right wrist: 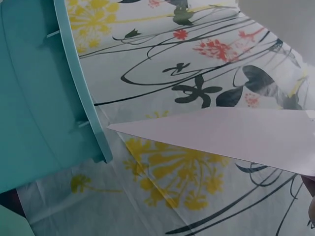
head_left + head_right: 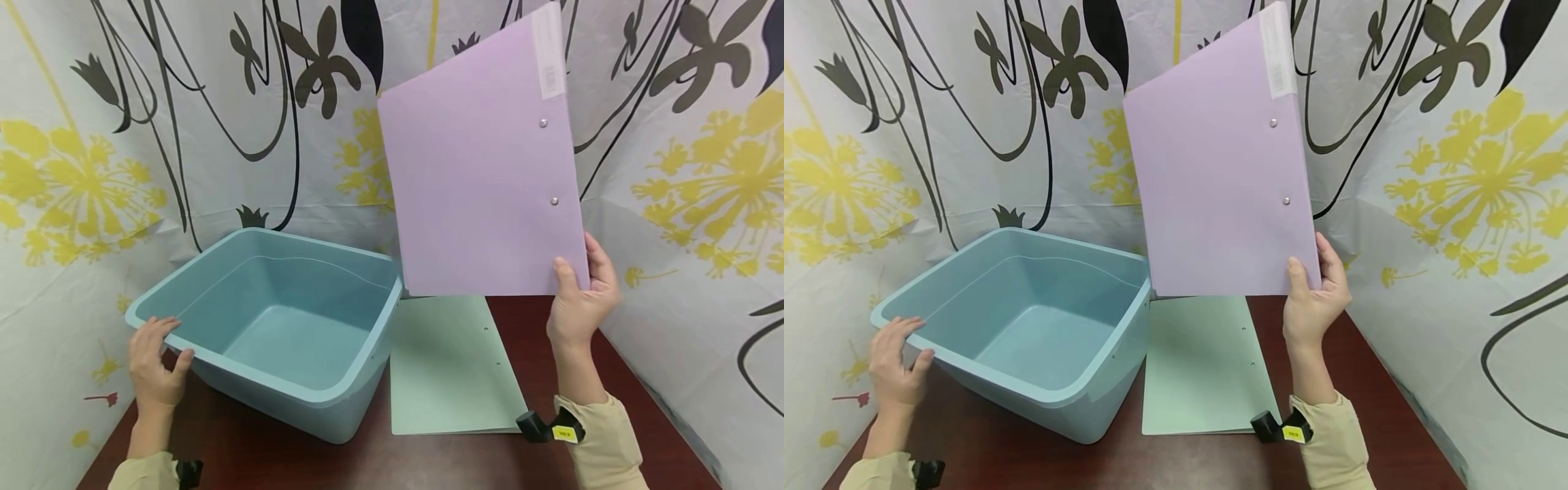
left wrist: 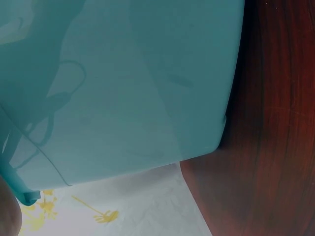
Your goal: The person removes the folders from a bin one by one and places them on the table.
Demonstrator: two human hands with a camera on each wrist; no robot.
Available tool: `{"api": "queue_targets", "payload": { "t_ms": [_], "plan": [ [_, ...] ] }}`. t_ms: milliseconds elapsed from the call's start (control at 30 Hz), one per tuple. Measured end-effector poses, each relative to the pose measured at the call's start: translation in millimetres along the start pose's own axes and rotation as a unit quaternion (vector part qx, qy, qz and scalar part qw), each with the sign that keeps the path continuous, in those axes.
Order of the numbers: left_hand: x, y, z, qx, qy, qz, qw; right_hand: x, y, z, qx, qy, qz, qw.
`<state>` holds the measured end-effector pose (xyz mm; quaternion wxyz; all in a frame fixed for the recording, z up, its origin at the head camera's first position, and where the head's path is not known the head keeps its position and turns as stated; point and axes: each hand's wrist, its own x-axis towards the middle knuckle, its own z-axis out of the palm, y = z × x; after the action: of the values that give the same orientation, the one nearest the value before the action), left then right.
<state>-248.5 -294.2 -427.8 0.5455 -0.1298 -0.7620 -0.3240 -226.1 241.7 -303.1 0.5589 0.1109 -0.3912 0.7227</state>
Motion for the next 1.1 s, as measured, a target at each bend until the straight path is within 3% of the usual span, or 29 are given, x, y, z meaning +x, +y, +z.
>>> {"api": "queue_targets", "payload": {
  "t_ms": [467, 700, 1100],
  "plan": [
    [0.2, 0.9, -0.6, 0.008, 0.0, 0.001, 1.0, 7.2, -7.8, -37.7, -0.039, 0.0, -0.005, 0.9992],
    [0.4, 0.0, -0.1, 0.003, 0.001, -0.001, 1.0, 6.7, -9.1, -57.2, -0.026, -0.006, 0.008, 0.9996],
    [0.1, -0.3, -1.6, 0.001, -0.009, -0.005, 0.9999, 8.4, -11.2, -89.0, -0.104, -0.039, 0.013, 0.9937]
  ]
}}
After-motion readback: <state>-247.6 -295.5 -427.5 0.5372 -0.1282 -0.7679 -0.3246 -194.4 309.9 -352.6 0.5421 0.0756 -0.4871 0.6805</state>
